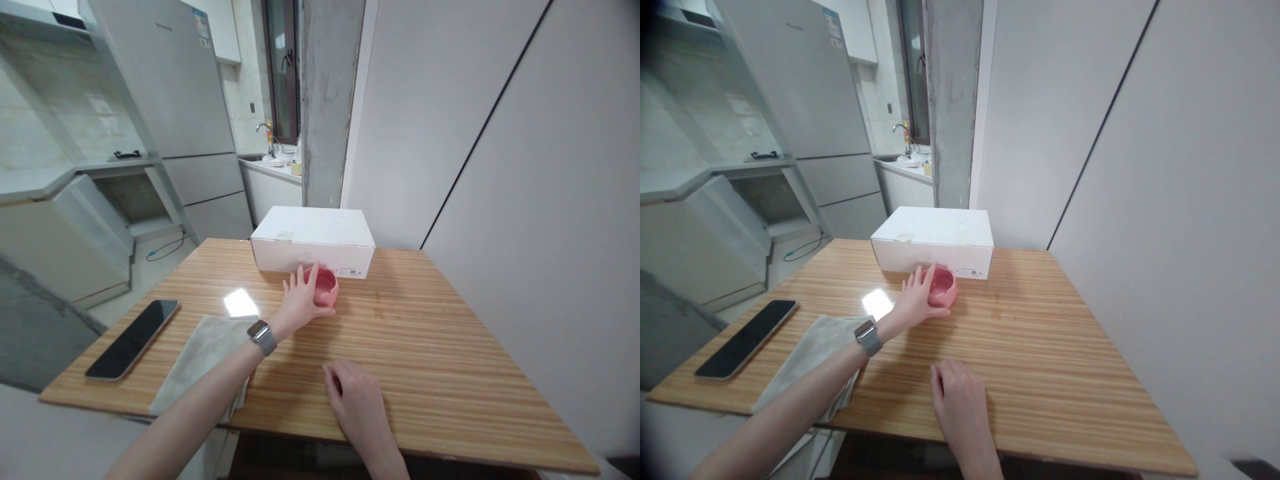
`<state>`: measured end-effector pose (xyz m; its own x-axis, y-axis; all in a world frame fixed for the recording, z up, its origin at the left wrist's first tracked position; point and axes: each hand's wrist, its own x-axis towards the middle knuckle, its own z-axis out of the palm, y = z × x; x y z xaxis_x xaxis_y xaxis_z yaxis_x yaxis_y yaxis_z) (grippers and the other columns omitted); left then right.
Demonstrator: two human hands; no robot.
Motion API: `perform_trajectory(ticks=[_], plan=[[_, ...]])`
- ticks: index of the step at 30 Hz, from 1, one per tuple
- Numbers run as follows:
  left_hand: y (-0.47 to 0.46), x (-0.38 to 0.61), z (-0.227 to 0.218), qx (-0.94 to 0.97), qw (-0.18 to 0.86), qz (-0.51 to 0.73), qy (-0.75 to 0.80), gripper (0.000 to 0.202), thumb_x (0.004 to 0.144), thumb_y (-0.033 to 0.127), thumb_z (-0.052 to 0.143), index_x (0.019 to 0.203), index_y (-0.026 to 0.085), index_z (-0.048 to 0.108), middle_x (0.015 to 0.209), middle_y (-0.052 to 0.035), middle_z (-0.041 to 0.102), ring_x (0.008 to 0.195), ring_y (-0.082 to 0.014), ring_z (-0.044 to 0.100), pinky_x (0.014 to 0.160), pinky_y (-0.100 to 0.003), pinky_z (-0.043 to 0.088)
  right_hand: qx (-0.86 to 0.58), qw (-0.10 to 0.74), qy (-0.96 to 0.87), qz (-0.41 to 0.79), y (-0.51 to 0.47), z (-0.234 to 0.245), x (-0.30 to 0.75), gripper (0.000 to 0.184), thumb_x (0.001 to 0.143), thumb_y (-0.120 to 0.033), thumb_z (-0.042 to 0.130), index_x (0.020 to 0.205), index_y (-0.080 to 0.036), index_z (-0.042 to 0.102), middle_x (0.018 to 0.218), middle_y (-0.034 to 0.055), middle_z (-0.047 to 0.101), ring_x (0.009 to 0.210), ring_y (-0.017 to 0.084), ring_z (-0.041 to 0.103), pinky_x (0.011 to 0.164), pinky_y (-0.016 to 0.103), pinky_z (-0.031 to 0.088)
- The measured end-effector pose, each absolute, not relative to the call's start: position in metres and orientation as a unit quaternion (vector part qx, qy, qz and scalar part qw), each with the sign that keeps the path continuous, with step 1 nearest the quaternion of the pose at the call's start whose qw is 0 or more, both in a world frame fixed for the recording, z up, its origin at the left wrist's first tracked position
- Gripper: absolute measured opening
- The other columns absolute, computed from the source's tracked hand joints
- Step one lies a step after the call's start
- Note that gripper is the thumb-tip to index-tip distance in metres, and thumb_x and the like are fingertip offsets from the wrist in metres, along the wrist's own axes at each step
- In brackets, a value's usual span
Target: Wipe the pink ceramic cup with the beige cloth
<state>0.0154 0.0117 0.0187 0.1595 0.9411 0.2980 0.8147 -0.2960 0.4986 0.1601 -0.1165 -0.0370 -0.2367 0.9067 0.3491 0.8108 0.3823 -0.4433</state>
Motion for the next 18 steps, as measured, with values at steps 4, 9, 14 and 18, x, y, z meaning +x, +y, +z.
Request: perform_trajectory(ticks=[4,9,14,18], plan=[[-0.032,0.000,0.029,0.799,0.007,0.228,0.557,0.105,0.069,0.059,0.066,0.148,0.020,0.008,0.154,-0.0216,0.008,0.141,-0.0377,0.006,0.108,-0.060,0.018,-0.548,0.285,-0.782,0.077,-0.117,-0.039,0.162,0.028,0.092,-0.020,0.042,0.066,-0.021,0.049,0.065,-0.0005,0.057,0.060,0.015,0.053,0.059,0.027,0.027],[-0.111,-0.079,0.010,0.828,-0.014,0.147,0.542,0.115,0.061,0.060,0.071,0.148,0.026,0.003,0.154,-0.0141,0.019,0.141,-0.0334,0.017,0.111,-0.055,0.022,-0.540,0.284,-0.787,0.090,-0.118,-0.040,0.162,0.026,0.093,-0.021,0.042,0.068,-0.021,0.051,0.066,-0.0007,0.057,0.062,0.015,0.054,0.060,0.027,0.028],[-0.172,-0.145,-0.027,0.831,-0.004,0.092,0.549,0.113,0.062,0.045,0.074,0.148,0.031,0.002,0.150,-0.0075,0.027,0.134,-0.0315,0.034,0.108,-0.049,0.033,-0.535,0.303,-0.785,0.078,-0.115,-0.042,0.160,0.030,0.094,-0.023,0.040,0.066,-0.021,0.053,0.065,0.0009,0.058,0.061,0.016,0.054,0.059,0.028,0.028],[-0.197,-0.144,-0.028,0.829,-0.006,0.131,0.543,0.087,0.075,0.014,0.055,0.146,0.036,0.011,0.148,0.0002,0.033,0.131,-0.0246,0.040,0.109,-0.041,0.035,-0.510,0.365,-0.761,0.164,-0.119,-0.038,0.160,0.036,0.093,-0.032,0.042,0.062,-0.020,0.053,0.059,0.0010,0.056,0.055,0.014,0.051,0.056,0.027,0.030]])
